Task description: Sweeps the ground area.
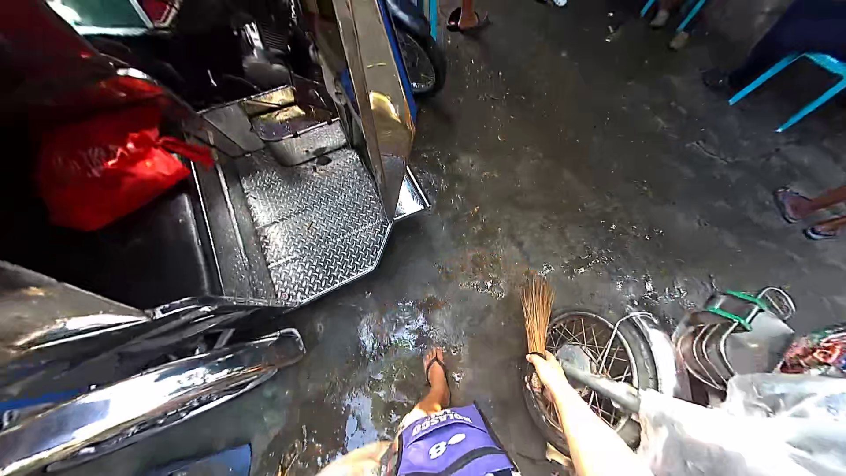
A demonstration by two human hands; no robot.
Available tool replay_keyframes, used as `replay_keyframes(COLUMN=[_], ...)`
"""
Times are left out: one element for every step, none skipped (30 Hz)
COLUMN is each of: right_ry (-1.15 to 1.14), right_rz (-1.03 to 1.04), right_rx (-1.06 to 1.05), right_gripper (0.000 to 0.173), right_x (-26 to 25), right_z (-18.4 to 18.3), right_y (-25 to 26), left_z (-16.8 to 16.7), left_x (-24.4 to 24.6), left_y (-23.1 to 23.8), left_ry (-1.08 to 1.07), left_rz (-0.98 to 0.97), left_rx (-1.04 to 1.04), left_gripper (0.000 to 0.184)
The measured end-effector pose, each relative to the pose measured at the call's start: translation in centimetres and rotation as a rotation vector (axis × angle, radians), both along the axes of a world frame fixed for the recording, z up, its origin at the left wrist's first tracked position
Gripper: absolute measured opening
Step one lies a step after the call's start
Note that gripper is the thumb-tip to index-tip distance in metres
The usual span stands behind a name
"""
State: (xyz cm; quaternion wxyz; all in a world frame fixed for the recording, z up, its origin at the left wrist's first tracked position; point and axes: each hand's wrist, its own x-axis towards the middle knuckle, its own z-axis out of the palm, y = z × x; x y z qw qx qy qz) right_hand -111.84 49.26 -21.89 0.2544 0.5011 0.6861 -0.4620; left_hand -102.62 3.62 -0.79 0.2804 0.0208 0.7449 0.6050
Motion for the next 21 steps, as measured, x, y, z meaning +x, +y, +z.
replay_keyframes(right_ry=[-0.059,-0.134,-0.197,-0.241,-0.260,-0.252,-0.230,-0.203,-0.176,-0.151,-0.126,-0.094,-0.057,-0.025,0.001,0.025,0.051,0.081,0.120,0.161,0.191], right_rz=[0.043,0.137,0.247,0.351,0.416,0.436,0.430,0.427,0.434,0.437,0.442,0.459,0.487,0.511,0.523,0.526,0.510,0.482,0.440,0.378,0.315], right_rx=[0.016,0.007,-0.033,-0.082,-0.133,-0.183,-0.218,-0.242,-0.253,-0.254,-0.248,-0.228,-0.190,-0.142,-0.094,-0.052,-0.025,-0.012,-0.016,-0.029,-0.048], right_gripper=[0.067,0.064,0.064,0.065,0.066,0.067,0.067,0.066,0.066,0.066,0.065,0.065,0.065,0.066,0.066,0.067,0.067,0.067,0.068,0.069,0.070], right_x=[-1.3,-2.4,-3.3,-4.3,-5.0,-5.5,-6.2,-7.4,-8.5,-9.4,-10.3,-11.5,-13.1,-14.8,-16.6,-18.5,-20.5,-22.7,-24.9,-27.3,-29.8], right_z=[-0.6,-0.7,-0.3,0.5,1.4,2.6,4.1,5.8,7.5,9.1,10.4,11.1,11.5,11.6,11.5,11.0,10.4,9.4,8.3,7.0,5.4], right_y=[0.3,0.4,0.2,0.0,0.2,0.7,1.4,2.3,3.2,3.9,4.3,4.6,5.0,5.4,5.8,6.3,7.0,7.9,9.0,10.1,11.3], left_z=[0.4,0.8,1.5,2.2,2.9,3.5,4.1,4.9,5.7,6.5,7.3,7.8,8.2,8.5,8.8,9.0,8.9,8.5,8.1,7.6,7.1], left_x=[-2.4,-4.9,-7.7,-10.8,-13.9,-16.8,-19.8,-22.7,-25.5,-28.0,-30.5,-33.2,-35.9,-38.6,-41.1,-43.5,-45.9,-48.1,-50.1,-51.5,-52.7], left_y=[-0.2,-0.3,-0.6,-0.6,-0.6,-0.4,-0.1,0.4,1.2,2.2,3.2,4.1,4.9,5.8,6.5,7.1,7.6,8.1,8.5,9.0,9.6], left_ry=[0.061,0.135,0.215,0.294,0.372,0.452,0.518,0.562,0.578,0.557,0.517,0.499,0.497,0.506,0.504,0.504,0.523,0.545,0.560,0.565,0.553], left_rz=[0.044,0.094,0.133,0.167,0.190,0.200,0.202,0.208,0.226,0.248,0.268,0.296,0.329,0.370,0.410,0.456,0.502,0.542,0.567,0.587,0.608], left_rx=[-0.085,-0.175,-0.245,-0.285,-0.316,-0.354,-0.401,-0.452,-0.485,-0.486,-0.460,-0.420,-0.386,-0.363,-0.351,-0.342,-0.327,-0.316,-0.318,-0.300,-0.297], left_gripper=[0.040,0.038,0.038,0.037,0.036,0.036,0.036,0.038,0.040,0.044,0.052,0.063,0.074,0.085,0.095,0.104,0.109,0.110,0.106,0.097,0.084])
